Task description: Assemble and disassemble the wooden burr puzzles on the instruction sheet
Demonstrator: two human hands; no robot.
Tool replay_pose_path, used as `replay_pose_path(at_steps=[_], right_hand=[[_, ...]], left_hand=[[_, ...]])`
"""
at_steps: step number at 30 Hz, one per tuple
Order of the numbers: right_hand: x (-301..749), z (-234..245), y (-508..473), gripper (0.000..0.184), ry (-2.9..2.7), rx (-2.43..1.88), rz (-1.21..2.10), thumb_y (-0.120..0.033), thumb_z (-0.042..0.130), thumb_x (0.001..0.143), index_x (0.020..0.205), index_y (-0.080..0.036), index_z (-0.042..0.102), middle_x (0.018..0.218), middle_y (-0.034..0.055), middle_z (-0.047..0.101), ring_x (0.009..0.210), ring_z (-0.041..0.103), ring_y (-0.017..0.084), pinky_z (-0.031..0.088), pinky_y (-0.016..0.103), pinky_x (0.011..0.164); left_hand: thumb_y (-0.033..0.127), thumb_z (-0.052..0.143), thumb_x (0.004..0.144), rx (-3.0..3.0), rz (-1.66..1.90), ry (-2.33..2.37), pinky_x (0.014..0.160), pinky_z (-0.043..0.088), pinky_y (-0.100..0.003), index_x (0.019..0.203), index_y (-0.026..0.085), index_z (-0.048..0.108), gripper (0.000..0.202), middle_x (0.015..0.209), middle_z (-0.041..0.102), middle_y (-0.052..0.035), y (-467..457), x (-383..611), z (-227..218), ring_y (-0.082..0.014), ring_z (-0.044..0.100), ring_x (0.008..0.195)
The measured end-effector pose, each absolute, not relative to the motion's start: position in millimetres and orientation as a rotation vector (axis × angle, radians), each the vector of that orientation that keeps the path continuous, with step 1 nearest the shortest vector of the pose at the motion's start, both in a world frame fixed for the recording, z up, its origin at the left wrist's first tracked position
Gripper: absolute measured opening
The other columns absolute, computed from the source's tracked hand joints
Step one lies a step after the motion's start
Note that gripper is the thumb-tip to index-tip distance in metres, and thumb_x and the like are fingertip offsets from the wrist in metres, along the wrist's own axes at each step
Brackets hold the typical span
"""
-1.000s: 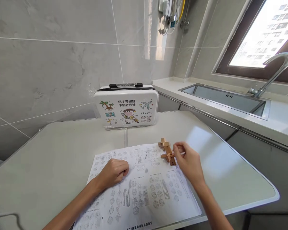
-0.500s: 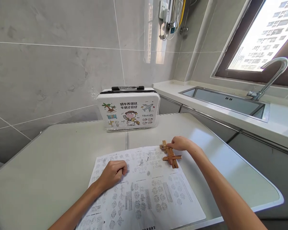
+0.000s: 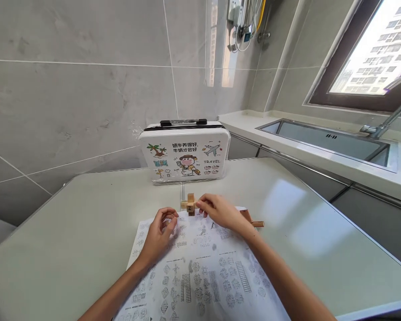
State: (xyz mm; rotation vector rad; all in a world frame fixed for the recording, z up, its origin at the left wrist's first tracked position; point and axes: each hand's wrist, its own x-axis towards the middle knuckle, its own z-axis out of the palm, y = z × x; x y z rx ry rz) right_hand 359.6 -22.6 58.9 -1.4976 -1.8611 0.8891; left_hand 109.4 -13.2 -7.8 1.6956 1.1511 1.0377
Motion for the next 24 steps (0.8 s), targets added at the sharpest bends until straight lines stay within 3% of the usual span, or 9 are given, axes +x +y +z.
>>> replay_pose_path(at_steps=[4, 10, 14, 19, 24], right_hand=[[323.0, 31.8, -23.7, 0.037, -1.774, -1.248, 0.980, -0.053, 0.051, 0.105, 0.099, -0.021, 0.067, 0.075, 0.0013, 0.070, 0.068, 0.063, 0.019, 0.046, 0.030, 0.068], [307.3, -1.5, -21.9, 0.040, -1.603, -1.097, 1.139, -0.057, 0.051, 0.105, 0.106, -0.020, 0.066, 0.069, -0.0024, 0.061, 0.066, 0.059, 0.017, 0.045, 0.029, 0.067], [310.2, -11.9, -22.3, 0.042, -1.488, -1.138, 1.128, -0.060, 0.060, 0.100, 0.113, -0.020, 0.067, 0.076, -0.0005, 0.063, 0.070, 0.059, 0.018, 0.046, 0.030, 0.067], [313.4, -20.8, -21.3, 0.044, -1.311, -1.115, 1.218, -0.065, 0.055, 0.101, 0.099, -0.022, 0.061, 0.066, -0.0033, 0.057, 0.057, 0.049, 0.015, 0.041, 0.029, 0.058], [316.2, -19.5, -22.2, 0.048, -1.332, -1.034, 1.390, -0.065, 0.058, 0.099, 0.116, -0.020, 0.062, 0.069, -0.0032, 0.061, 0.055, 0.049, 0.014, 0.042, 0.028, 0.059]], left_hand=[[0.048, 0.069, 0.094, 1.563, 0.990, 0.979, 0.093, 0.053, -0.036, 0.139, 0.024, 0.052, 0.054, 0.132, 0.068, -0.0117, -6.4, 106.8, -12.1, -0.0226, 0.068, 0.107], [0.042, 0.080, 0.087, 1.487, 0.974, 0.857, 0.112, 0.047, -0.041, 0.133, 0.023, 0.061, 0.053, 0.135, 0.069, -0.0114, -2.4, 104.8, -9.8, -0.0272, 0.066, 0.125], [0.034, 0.085, 0.080, 1.504, 1.025, 0.913, 0.116, 0.047, -0.044, 0.132, 0.024, 0.058, 0.059, 0.136, 0.068, -0.0117, -4.1, 107.3, -8.4, -0.0287, 0.063, 0.131], [0.029, 0.086, 0.076, 1.530, 1.013, 0.984, 0.115, 0.048, -0.047, 0.129, 0.024, 0.057, 0.061, 0.133, 0.069, -0.0116, -6.3, 110.1, -8.6, -0.0279, 0.065, 0.127], [0.035, 0.087, 0.077, 1.498, 1.003, 0.961, 0.114, 0.046, -0.044, 0.130, 0.024, 0.061, 0.059, 0.133, 0.068, -0.0116, -2.9, 106.5, -6.5, -0.0292, 0.063, 0.127]])
